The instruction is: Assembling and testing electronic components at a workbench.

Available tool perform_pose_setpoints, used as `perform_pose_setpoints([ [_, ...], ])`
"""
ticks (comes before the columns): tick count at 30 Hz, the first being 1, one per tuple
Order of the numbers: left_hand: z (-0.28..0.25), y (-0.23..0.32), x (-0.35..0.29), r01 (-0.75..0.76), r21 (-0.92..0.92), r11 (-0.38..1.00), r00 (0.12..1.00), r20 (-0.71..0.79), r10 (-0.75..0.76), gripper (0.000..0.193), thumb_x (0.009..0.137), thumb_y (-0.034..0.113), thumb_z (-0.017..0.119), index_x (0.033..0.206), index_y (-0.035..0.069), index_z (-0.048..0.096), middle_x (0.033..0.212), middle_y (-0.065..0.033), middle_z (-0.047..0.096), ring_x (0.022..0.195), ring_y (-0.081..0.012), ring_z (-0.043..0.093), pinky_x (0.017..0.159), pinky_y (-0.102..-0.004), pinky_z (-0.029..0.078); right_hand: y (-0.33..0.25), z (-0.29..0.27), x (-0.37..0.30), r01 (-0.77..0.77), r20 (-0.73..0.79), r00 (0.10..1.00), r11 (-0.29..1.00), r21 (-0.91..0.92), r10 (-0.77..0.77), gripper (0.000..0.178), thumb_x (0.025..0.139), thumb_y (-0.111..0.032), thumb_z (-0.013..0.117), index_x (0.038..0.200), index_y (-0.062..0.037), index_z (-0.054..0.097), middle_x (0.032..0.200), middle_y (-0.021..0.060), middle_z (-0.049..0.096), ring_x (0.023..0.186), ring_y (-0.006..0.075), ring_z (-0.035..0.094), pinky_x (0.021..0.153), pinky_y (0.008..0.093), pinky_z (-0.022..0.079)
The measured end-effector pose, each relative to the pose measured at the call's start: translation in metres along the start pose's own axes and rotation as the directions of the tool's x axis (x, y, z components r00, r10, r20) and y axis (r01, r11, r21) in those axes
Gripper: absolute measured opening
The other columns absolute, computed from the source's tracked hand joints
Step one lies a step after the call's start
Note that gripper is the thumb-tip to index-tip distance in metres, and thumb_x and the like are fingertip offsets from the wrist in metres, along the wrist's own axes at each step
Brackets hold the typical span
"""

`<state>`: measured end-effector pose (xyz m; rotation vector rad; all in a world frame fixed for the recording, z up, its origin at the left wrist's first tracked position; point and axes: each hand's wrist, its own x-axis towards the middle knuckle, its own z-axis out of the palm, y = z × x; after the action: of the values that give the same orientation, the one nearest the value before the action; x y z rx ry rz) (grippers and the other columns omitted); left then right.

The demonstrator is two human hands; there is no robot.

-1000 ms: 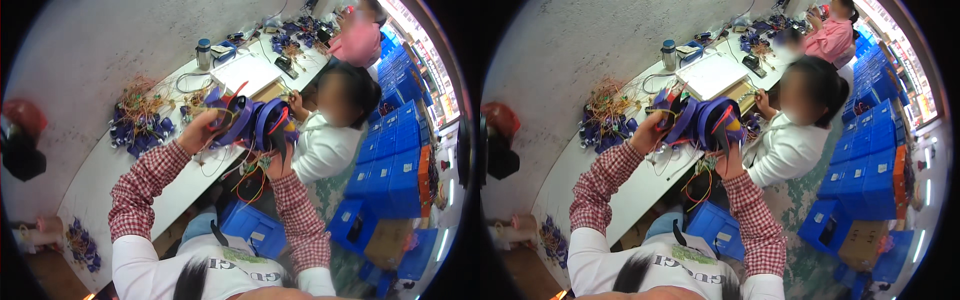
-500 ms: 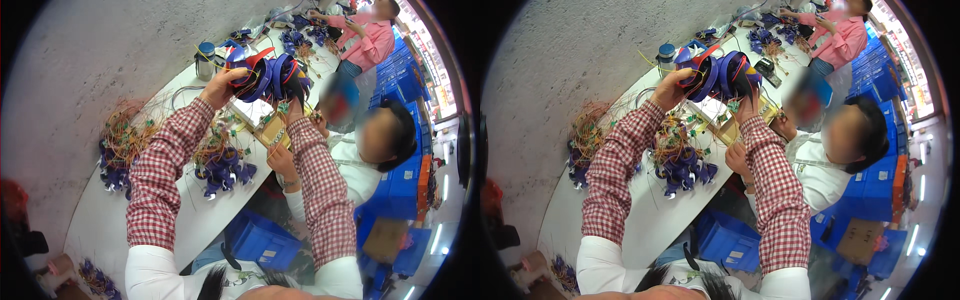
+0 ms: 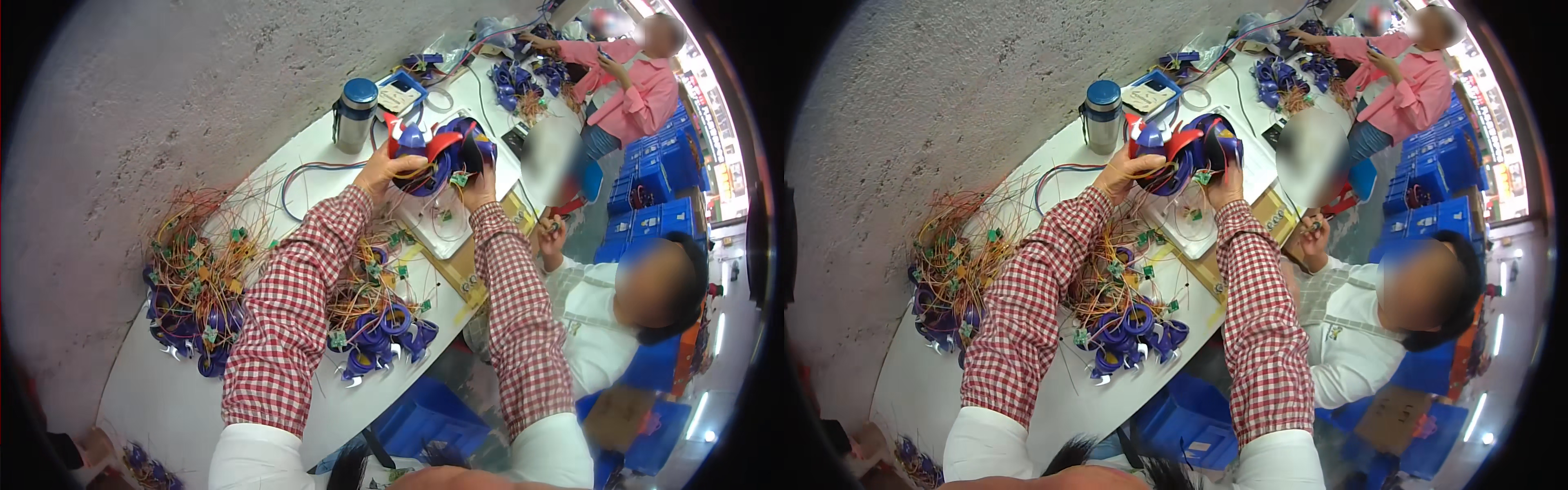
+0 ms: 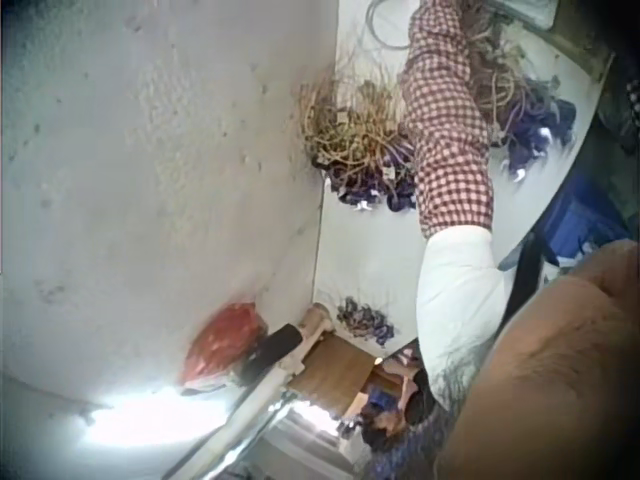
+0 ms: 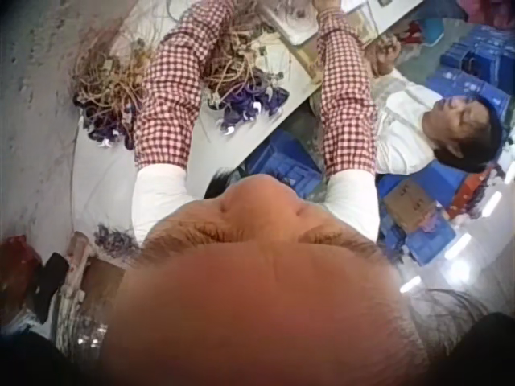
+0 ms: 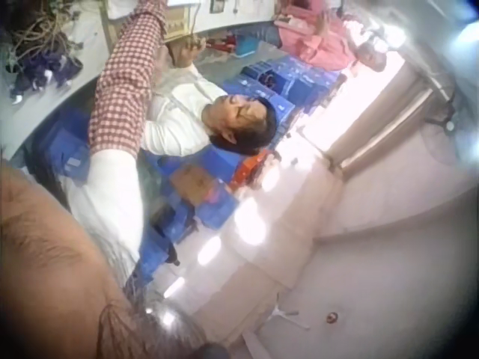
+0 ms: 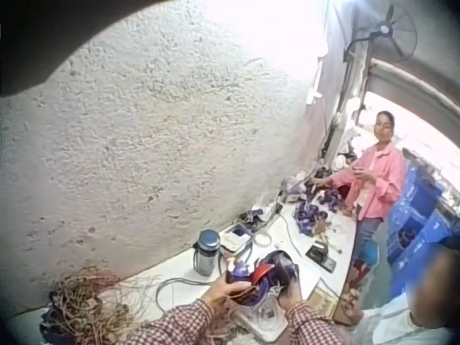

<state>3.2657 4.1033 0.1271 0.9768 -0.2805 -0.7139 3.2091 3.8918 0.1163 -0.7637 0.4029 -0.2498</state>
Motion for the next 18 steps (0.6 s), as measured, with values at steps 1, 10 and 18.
perform_pose_setpoints([
  [1, -0.005, -0.006, 0.004, 0.0, 0.037, 0.999, 1.0, 0.027, -0.001, 0.065, 0.068, 0.023, 0.079, 0.125, 0.006, 0.051, 0.111, -0.01, 0.059, 0.093, -0.019, 0.06, 0.091, -0.0297, 0.043, 0.002, -0.009, 0.007, 0.005, -0.086, 0.996, 1.0, 0.013, -0.004, 0.038, 0.087, -0.027, 0.059, 0.122, -0.0113, 0.057, 0.112, 0.006, 0.065, 0.093, 0.0195, 0.064, 0.079, 0.033, 0.052],
  [10, 0.007, -0.035, -0.005, -0.121, 0.945, 0.305, 0.991, 0.095, 0.099, 0.067, 0.067, 0.022, 0.077, 0.123, 0.001, 0.047, 0.12, -0.018, 0.049, 0.095, -0.0264, 0.06, 0.087, -0.0358, 0.048, -0.02, -0.084, 0.045, 0.519, 0.452, 0.841, 0.21, -0.828, -0.298, 0.036, 0.091, -0.028, 0.048, 0.114, -0.0039, 0.061, 0.108, 0.0121, 0.065, 0.095, 0.0249, 0.063, 0.081, 0.0339, 0.05],
  [18, 0.009, -0.037, -0.009, -0.194, 0.978, 0.08, 0.979, 0.198, -0.052, 0.067, 0.066, 0.021, 0.076, 0.12, -0.001, 0.042, 0.116, -0.0216, 0.044, 0.095, -0.0352, 0.058, 0.083, -0.0412, 0.051, -0.048, -0.015, 0.045, -0.435, -0.436, 0.9, 0.056, -0.899, -0.012, 0.045, 0.091, -0.036, 0.044, 0.104, 0.0029, 0.063, 0.101, 0.0211, 0.065, 0.093, 0.0339, 0.062, 0.081, 0.0382, 0.049],
])
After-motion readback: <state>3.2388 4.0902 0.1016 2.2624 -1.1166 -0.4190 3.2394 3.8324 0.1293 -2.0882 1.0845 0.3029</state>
